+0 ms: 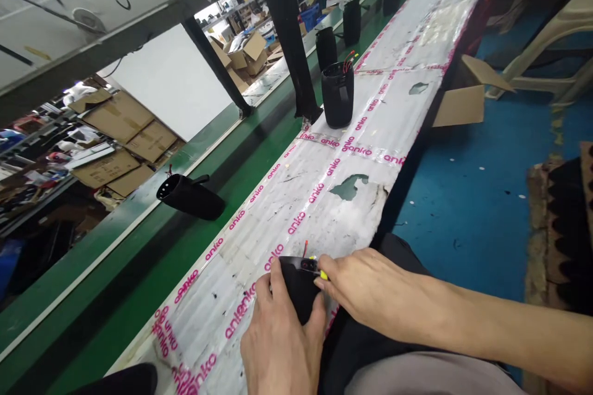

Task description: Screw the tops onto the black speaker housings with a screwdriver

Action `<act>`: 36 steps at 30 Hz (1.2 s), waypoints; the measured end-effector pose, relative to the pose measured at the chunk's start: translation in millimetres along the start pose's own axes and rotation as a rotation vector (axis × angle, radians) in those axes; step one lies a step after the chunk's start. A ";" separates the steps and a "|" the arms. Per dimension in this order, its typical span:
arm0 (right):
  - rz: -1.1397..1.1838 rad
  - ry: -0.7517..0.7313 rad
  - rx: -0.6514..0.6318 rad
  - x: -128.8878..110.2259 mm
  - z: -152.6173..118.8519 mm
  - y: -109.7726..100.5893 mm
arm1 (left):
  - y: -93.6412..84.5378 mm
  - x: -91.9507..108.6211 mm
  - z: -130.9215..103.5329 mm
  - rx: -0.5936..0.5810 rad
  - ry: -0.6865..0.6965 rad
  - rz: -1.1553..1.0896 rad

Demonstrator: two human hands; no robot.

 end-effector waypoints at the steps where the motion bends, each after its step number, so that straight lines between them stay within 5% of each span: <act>1: 0.001 0.005 -0.002 0.2 -0.4 0.7 | 0.1 -0.1 0.3 -0.006 -0.007 -0.007; 13: -0.010 0.059 0.010 0.5 0.7 -2.3 | -4.9 -13.3 3.9 -0.019 0.023 -0.300; 20: 0.015 0.026 -0.024 2.6 5.8 -3.2 | 22.9 -41.4 22.6 -0.292 0.008 -0.726; 25: 0.013 -0.019 0.029 -4.4 7.1 -1.6 | 20.5 -34.9 33.3 -0.340 0.130 -0.898; 28: 0.053 -0.027 0.138 -11.5 18.8 -12.5 | 4.2 -36.7 30.7 -0.234 0.135 -1.081; 32: 0.239 -0.023 0.187 -22.2 46.6 -29.6 | -18.1 -60.4 20.6 0.076 0.016 -1.129; 36: 0.211 -0.139 0.149 -40.4 64.7 -39.2 | -15.8 -73.8 10.5 0.197 -0.057 -1.192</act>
Point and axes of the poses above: each hand's wrist, its own z-axis towards the middle knuckle, its own y-axis out of the palm, x = y × z, the point moved 8 cm from there along z, towards the middle knuckle, and after that the axes turned 1 degree about x, right-handed, at the moved point
